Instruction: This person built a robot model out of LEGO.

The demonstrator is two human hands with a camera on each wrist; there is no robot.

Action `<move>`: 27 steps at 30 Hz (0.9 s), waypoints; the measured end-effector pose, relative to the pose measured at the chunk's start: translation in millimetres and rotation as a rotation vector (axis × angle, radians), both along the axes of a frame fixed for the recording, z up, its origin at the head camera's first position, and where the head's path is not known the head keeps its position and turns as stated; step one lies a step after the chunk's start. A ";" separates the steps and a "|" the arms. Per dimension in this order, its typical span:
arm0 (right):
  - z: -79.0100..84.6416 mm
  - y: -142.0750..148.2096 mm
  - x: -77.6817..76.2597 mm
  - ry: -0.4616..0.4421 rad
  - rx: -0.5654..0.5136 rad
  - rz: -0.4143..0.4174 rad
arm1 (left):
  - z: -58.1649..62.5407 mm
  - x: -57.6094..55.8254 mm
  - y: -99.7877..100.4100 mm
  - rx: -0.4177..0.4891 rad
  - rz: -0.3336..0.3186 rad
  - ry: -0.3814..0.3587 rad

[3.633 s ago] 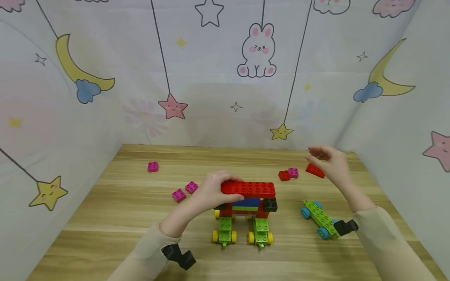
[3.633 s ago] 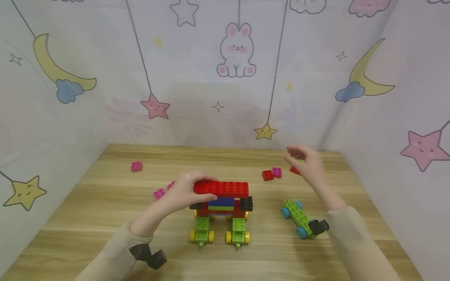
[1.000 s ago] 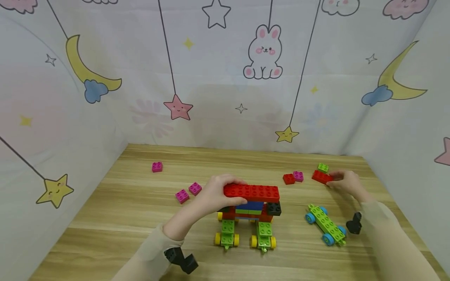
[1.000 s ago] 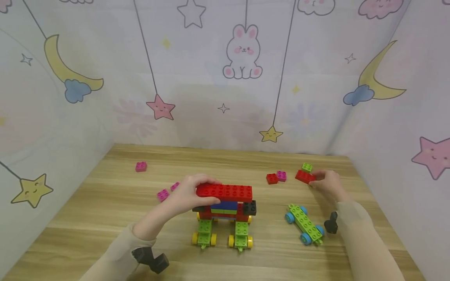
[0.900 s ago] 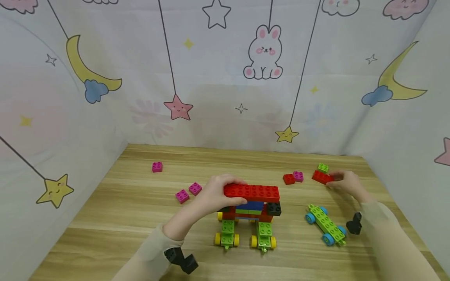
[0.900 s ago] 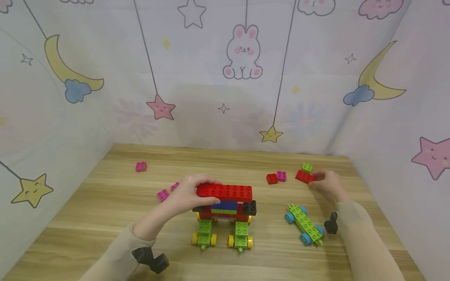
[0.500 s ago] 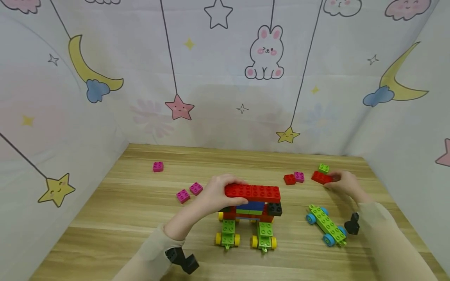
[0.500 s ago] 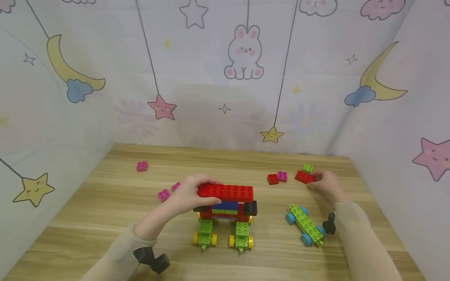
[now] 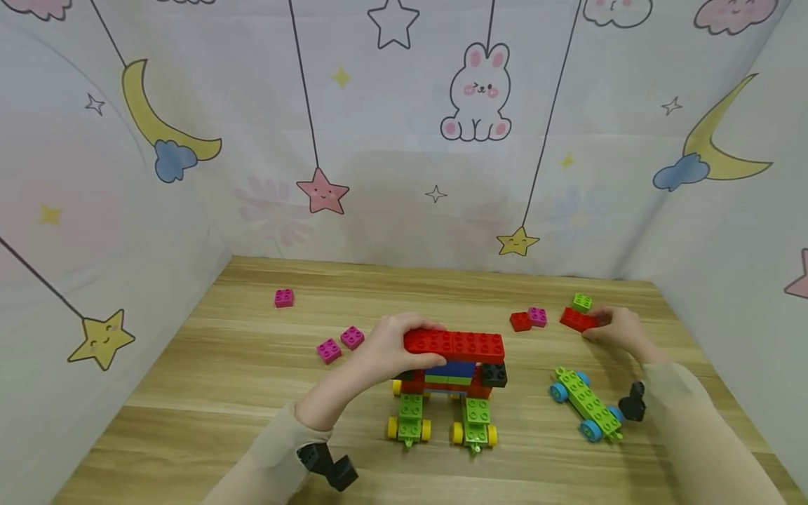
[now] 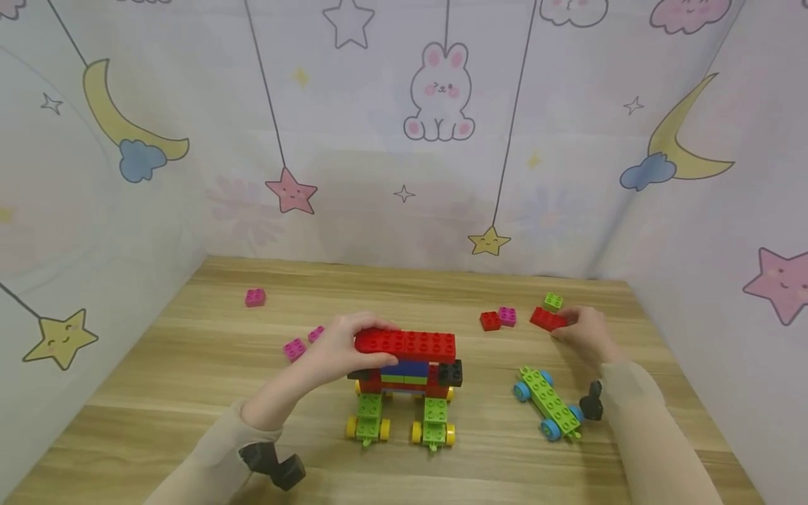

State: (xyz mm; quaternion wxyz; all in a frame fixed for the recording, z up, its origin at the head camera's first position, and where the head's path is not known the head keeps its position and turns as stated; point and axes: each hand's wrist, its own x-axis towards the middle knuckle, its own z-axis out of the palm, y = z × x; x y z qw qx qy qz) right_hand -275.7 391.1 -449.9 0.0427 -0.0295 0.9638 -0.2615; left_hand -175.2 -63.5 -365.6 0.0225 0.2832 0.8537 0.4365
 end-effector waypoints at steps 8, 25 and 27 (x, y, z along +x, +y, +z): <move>-3.3 -0.1 -2.8 0.004 0.026 -0.001 | 1.9 0.6 0.3 -0.002 0.003 0.000; -4.3 0.7 1.1 0.042 0.002 0.001 | 2.9 0.4 -0.4 -0.013 0.003 -0.002; -1.2 -1.2 3.3 0.052 -0.002 0.005 | 3.0 0.8 -0.5 -0.013 0.005 -0.003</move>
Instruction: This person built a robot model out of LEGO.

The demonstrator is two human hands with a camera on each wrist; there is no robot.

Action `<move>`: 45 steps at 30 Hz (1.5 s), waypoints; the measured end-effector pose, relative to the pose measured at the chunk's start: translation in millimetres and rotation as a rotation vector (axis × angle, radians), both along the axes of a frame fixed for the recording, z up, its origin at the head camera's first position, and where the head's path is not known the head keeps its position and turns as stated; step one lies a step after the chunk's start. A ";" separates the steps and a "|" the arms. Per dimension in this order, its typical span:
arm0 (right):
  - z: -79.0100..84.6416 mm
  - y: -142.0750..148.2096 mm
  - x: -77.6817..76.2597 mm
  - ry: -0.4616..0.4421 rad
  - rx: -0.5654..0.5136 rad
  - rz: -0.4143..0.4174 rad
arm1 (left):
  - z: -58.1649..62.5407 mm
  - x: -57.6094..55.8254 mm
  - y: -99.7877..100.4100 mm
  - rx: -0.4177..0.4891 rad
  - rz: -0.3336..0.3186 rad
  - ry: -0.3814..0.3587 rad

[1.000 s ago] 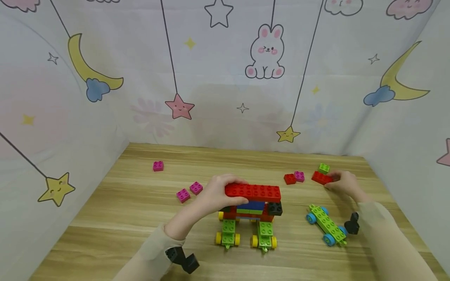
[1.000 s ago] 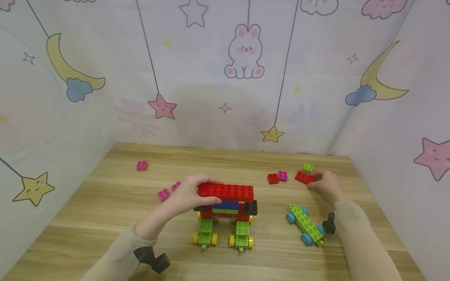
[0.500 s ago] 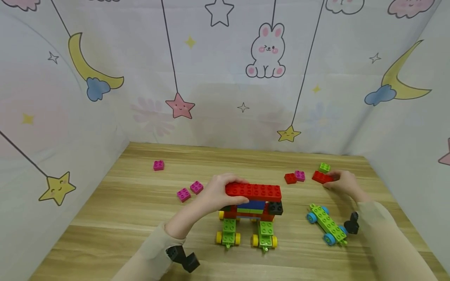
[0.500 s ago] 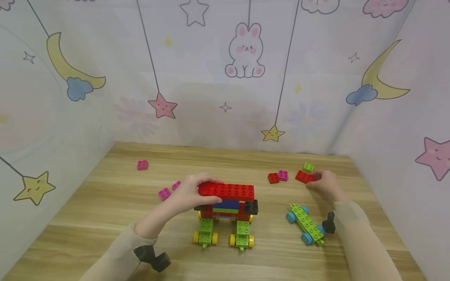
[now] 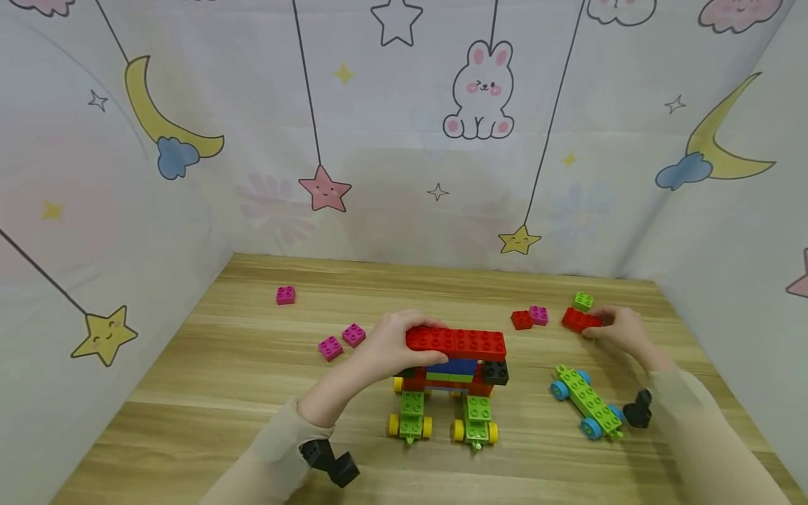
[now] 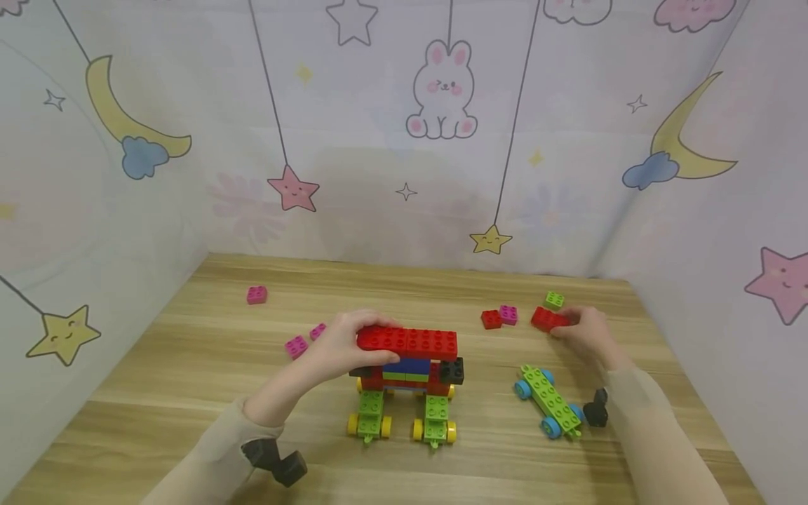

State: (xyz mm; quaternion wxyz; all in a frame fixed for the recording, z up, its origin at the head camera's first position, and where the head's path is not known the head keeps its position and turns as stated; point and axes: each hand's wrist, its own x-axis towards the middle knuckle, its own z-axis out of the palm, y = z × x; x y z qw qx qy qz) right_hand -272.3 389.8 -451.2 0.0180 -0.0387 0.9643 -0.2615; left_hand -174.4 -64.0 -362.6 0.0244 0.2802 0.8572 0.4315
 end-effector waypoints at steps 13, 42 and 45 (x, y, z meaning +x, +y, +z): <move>46.4 -42.9 17.1 0.127 -0.082 -0.006 | -1.3 0.1 0.5 0.008 0.001 -0.011; 130.6 -180.1 75.3 0.180 -0.333 0.276 | -2.4 -1.0 -0.4 0.027 -0.024 0.042; 130.0 -187.6 78.8 0.189 -0.358 0.311 | -2.8 -0.4 -0.2 0.032 -0.016 0.049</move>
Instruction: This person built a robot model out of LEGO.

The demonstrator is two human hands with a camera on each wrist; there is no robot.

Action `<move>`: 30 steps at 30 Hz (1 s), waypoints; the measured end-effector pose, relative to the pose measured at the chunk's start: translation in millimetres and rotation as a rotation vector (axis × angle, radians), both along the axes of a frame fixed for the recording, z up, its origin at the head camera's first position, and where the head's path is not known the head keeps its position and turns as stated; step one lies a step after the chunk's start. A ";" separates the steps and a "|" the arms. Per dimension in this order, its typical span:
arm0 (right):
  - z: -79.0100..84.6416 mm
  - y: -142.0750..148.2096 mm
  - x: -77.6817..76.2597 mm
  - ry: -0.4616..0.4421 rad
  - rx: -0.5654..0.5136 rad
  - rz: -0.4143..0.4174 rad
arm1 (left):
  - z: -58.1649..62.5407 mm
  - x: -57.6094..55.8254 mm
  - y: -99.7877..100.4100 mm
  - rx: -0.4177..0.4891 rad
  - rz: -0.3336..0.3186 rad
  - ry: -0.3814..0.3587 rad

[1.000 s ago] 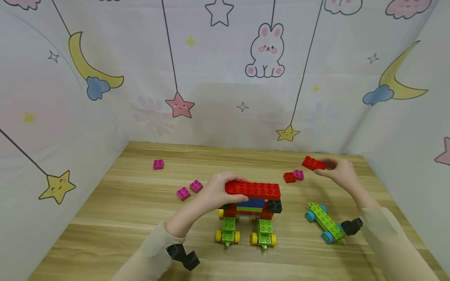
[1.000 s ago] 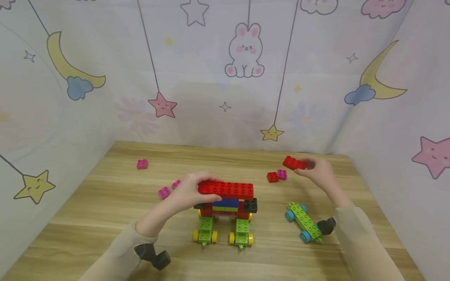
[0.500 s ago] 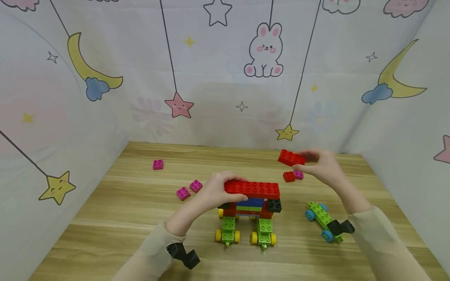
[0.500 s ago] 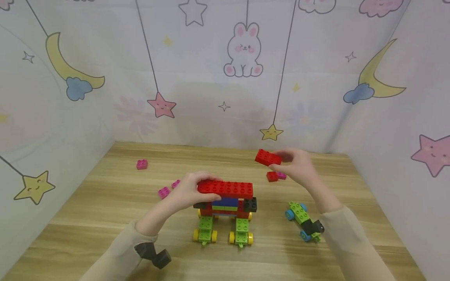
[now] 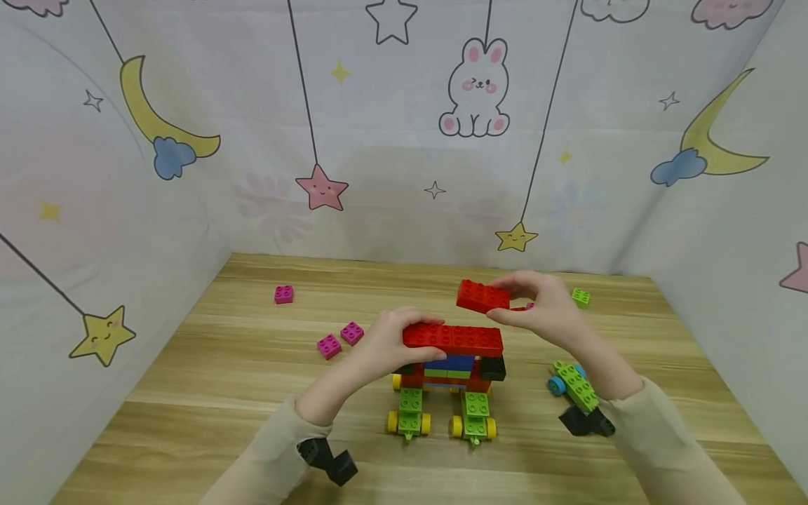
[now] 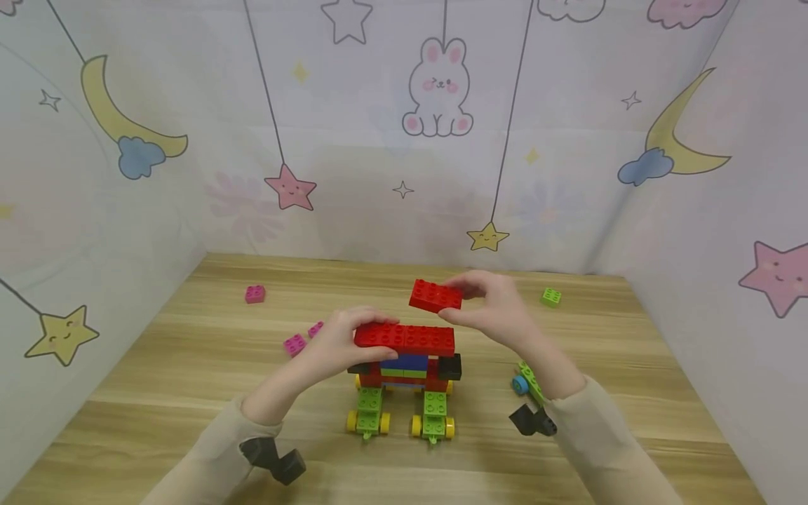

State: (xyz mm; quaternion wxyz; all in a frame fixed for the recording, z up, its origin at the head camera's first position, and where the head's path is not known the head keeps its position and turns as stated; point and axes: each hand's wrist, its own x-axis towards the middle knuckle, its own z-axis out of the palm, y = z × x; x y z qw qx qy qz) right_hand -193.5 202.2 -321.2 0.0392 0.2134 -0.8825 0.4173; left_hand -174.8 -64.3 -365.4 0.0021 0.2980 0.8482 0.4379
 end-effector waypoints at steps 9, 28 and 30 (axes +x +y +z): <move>0.5 -13.2 8.9 -0.006 0.028 0.063 | 1.6 2.1 -4.1 0.014 0.035 0.008; -9.4 -29.7 14.8 0.033 0.051 0.183 | 14.0 4.4 -7.6 0.056 0.048 0.084; -10.1 -30.3 15.0 0.038 0.053 0.189 | 14.5 4.9 -7.3 0.054 0.043 0.089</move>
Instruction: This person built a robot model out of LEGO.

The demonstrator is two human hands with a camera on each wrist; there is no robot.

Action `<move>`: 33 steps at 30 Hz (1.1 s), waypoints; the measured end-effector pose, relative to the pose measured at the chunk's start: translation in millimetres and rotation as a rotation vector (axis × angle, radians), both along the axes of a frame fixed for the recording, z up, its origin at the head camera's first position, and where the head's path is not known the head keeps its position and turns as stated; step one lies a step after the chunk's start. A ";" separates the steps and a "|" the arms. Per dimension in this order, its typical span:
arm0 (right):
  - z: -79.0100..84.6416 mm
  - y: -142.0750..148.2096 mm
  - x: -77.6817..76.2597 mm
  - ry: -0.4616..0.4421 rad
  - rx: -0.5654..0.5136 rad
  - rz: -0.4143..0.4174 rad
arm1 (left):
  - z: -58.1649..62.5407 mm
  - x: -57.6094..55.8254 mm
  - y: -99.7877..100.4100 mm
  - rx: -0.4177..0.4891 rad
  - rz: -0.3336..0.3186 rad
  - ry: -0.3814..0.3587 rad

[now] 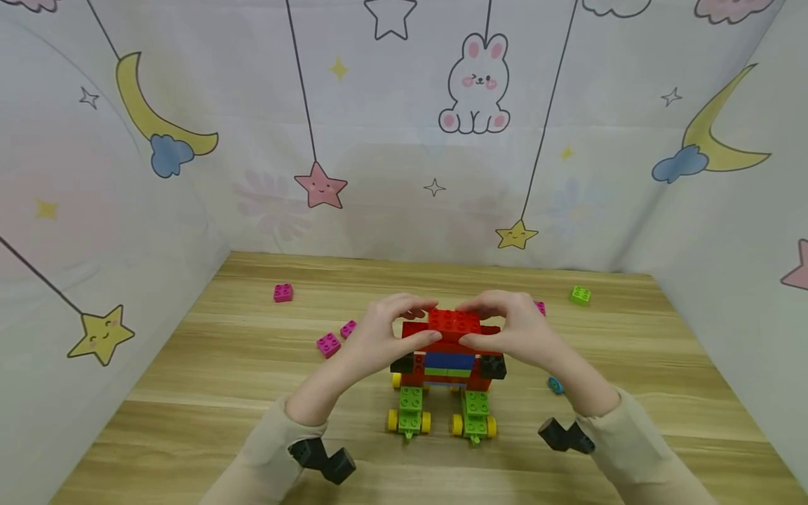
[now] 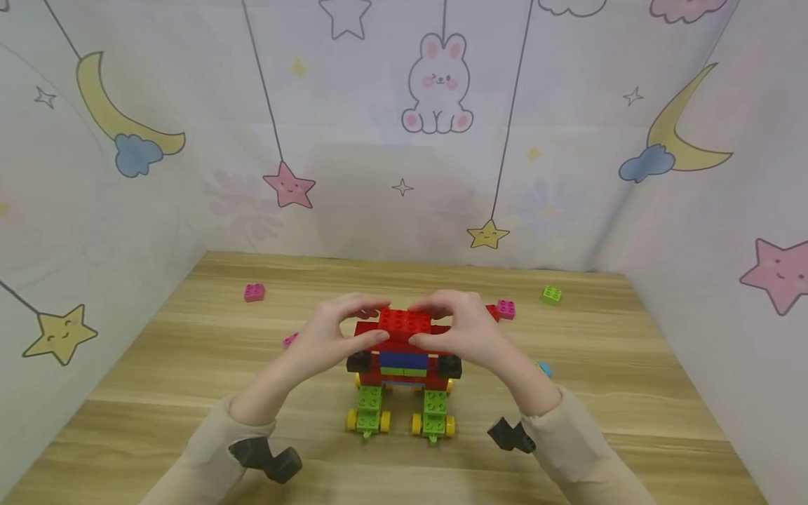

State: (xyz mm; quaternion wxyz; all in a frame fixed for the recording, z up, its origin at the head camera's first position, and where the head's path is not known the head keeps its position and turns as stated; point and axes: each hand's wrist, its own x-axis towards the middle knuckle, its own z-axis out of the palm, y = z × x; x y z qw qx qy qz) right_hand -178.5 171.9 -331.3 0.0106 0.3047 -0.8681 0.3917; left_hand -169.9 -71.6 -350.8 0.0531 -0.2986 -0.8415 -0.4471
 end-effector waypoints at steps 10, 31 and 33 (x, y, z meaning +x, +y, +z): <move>0.1 -0.4 0.9 -0.003 -0.009 0.017 | -1.6 -1.2 1.6 -0.028 -0.029 0.028; 0.5 -0.8 4.0 0.006 0.016 0.006 | -5.2 -0.8 2.1 -0.014 -0.043 0.024; 0.0 -0.8 3.1 -0.002 0.016 0.006 | -5.1 -0.7 2.4 -0.014 -0.042 0.019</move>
